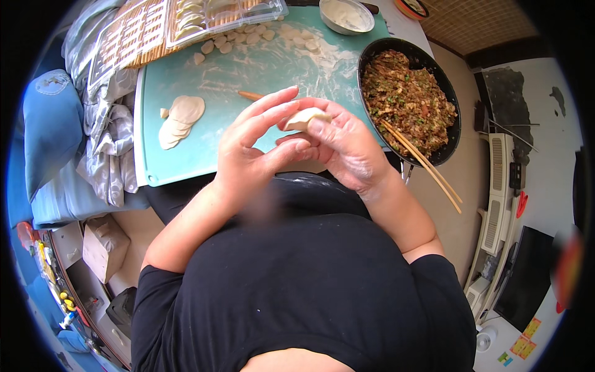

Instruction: The person makes dumplings by placing meat and vegetable filling onto round dough wrappers using chopsticks. They fold and pleat the edges to seal each dumpling, then place the finished items onto a tray.

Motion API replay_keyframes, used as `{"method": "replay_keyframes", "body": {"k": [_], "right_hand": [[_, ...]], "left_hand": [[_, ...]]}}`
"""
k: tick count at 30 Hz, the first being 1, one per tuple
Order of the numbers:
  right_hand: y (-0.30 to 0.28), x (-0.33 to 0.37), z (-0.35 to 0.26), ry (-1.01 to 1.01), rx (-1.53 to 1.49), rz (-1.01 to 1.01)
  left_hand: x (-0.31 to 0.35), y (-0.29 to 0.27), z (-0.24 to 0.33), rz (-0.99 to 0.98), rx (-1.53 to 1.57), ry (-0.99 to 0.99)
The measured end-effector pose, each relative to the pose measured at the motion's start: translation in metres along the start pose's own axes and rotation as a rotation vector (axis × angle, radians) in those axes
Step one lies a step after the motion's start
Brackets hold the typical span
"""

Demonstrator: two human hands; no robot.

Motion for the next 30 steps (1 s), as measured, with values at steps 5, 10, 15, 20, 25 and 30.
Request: {"method": "replay_keyframes", "body": {"k": [5, 10, 15, 20, 25, 30], "right_hand": [[-0.001, 0.001, -0.007, 0.037, -0.051, 0.021], [0.0, 0.002, -0.004, 0.074, -0.007, 0.038], [0.002, 0.005, -0.004, 0.066, 0.113, 0.057], [0.009, 0.006, -0.003, 0.02, 0.113, 0.111], [0.003, 0.006, -0.004, -0.008, 0.059, 0.076], [0.004, 0.006, -0.003, 0.03, 0.054, 0.035]], "left_hand": [[0.005, -0.005, -0.01, 0.045, 0.075, 0.014], [-0.001, -0.004, -0.005, 0.026, 0.09, 0.051], [0.001, -0.004, -0.007, 0.032, 0.089, 0.035], [0.001, -0.008, -0.006, 0.02, -0.063, 0.085], [-0.003, -0.007, 0.001, 0.047, -0.041, 0.12], [-0.008, -0.012, 0.0, -0.064, 0.027, 0.132]]}}
Point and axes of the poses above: each hand's wrist, its own x-axis away from the middle knuckle, its own y-axis out of the palm, z = x × y, the point moved 1 cm from there along -x, towards the middle knuckle, and after that the axes turned 6 degrees about -x, right-handed, at the moved point
